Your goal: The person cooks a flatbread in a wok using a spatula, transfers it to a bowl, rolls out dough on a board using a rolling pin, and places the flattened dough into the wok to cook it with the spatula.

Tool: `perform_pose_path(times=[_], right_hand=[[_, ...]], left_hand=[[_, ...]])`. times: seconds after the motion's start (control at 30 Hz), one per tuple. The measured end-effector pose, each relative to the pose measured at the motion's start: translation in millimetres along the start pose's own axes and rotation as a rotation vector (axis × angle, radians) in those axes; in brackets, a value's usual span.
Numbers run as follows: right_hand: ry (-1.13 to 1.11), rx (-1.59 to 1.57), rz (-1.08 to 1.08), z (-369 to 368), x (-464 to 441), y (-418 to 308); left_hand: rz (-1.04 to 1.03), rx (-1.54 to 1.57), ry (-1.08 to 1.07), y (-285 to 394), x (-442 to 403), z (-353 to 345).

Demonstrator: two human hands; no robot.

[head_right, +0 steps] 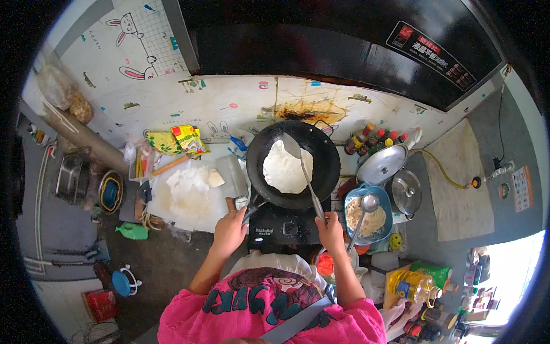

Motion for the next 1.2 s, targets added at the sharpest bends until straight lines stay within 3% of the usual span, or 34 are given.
perform_pose_path(times=[0.47, 0.57, 0.77, 1.2], right_hand=[[-0.039, -0.114, -0.068, -34, -31, 22], [0.009, -0.079, 0.054, -37, -33, 24], [-0.003, -0.182, -0.179, -13, -16, -6], [0.121, -0.210, -0.250, 27, 26, 4]], left_hand=[[-0.031, -0.020, 0.034, -9, 7, -2], [-0.018, -0.008, 0.020, -7, 6, 1], [-0.026, -0.028, 0.022, -8, 5, 1], [-0.049, -0.029, 0.025, -7, 2, -4]])
Point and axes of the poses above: each hand's wrist, its own x-axis away from the middle knuckle, its own z-axis out of the back of the hand, y = z × x, the point moved 1 cm from there along -x, towards the middle knuckle, and after that the axes turned 11 degrees about y, right-handed, at the moved point
